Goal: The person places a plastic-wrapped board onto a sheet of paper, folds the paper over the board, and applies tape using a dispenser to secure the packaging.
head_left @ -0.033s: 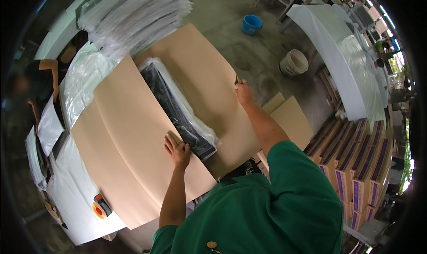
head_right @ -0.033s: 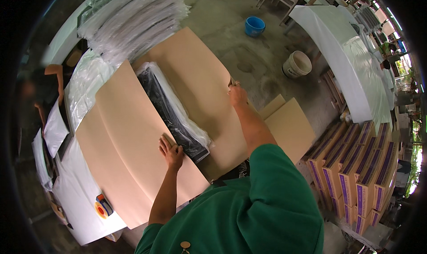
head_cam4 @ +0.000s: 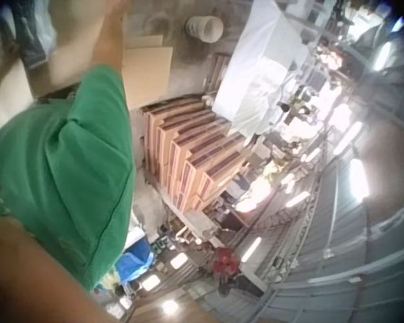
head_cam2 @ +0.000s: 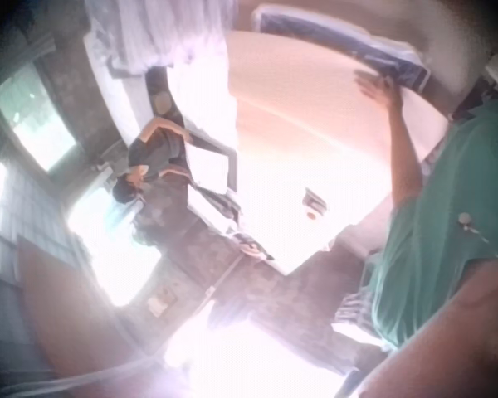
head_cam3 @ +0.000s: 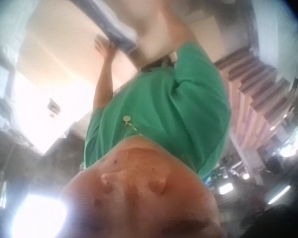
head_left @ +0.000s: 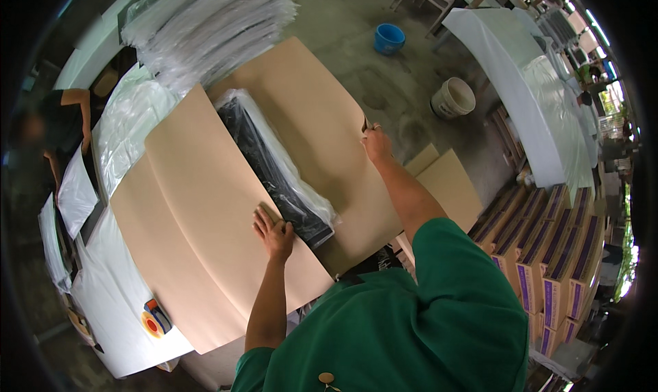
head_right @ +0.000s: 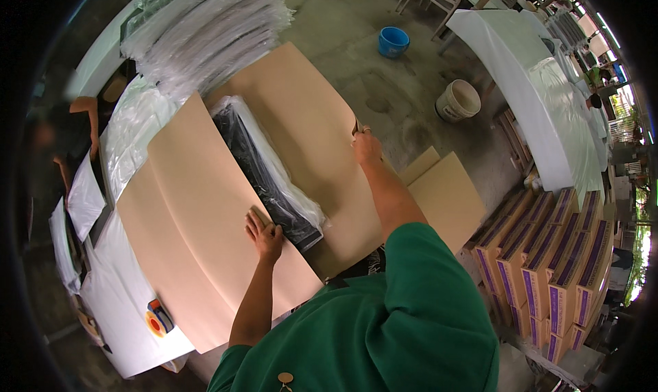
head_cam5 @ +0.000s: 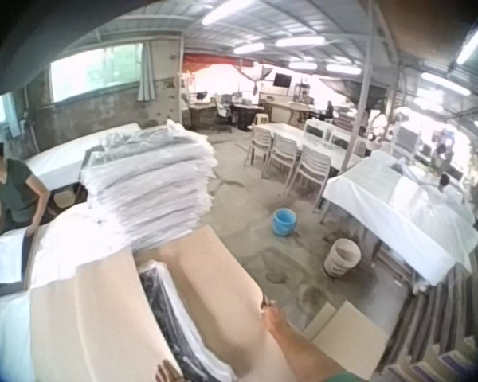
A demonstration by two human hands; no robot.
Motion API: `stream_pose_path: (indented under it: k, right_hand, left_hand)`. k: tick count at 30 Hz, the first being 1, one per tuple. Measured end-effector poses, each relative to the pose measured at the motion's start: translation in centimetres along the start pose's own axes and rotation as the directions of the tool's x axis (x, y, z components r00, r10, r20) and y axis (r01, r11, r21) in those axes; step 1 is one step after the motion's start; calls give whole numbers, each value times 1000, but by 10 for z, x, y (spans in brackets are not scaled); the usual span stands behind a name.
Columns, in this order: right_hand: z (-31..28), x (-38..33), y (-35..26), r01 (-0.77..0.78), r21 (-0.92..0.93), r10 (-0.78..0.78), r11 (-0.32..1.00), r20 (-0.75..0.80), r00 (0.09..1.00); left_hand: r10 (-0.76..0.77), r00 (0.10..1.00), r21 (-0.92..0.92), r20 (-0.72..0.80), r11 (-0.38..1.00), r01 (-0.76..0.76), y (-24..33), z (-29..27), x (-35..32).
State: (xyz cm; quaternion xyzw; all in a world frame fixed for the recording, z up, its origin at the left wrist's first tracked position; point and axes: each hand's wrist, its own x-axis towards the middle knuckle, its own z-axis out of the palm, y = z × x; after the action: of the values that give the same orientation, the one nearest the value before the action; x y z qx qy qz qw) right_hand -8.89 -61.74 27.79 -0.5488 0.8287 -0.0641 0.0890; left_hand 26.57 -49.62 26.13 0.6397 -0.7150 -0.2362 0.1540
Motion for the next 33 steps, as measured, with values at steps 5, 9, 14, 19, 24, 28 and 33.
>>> stream_pose_path:
  k: [5,9,14,19,24,28,33]
  right_hand:
    - [-30,16,-36,356,-244,-347,902,79,934]
    - [-112,-24,-123,370,640,-632,673,238,737]
    - [-108,-107,-212,-246,887,-785,390,461,415]
    - [12,-160,-252,-106,966,-773,238,254,581]
    - [34,-167,-268,-369,901,-771,229,399,496]
    - [-1,-172,-287,-223,955,-835,197,282,473]
    - [3,-177,-312,68,951,-878,301,249,408]
  left_hand:
    - [-22,1000,18,10,1000,22,0,-5,0]
    - [-7,1000,5,22,1000,7,2,-13,0]
    - [93,984,-545,149,839,3,-51,-60,17]
    - [-491,758,-567,-430,800,196,-262,-139,30]
    - [-537,821,-442,-192,794,417,-230,-118,45]
    - [-502,791,43,-350,835,548,-218,-114,54]
    - [-411,880,317,-236,824,470,-171,-107,72]
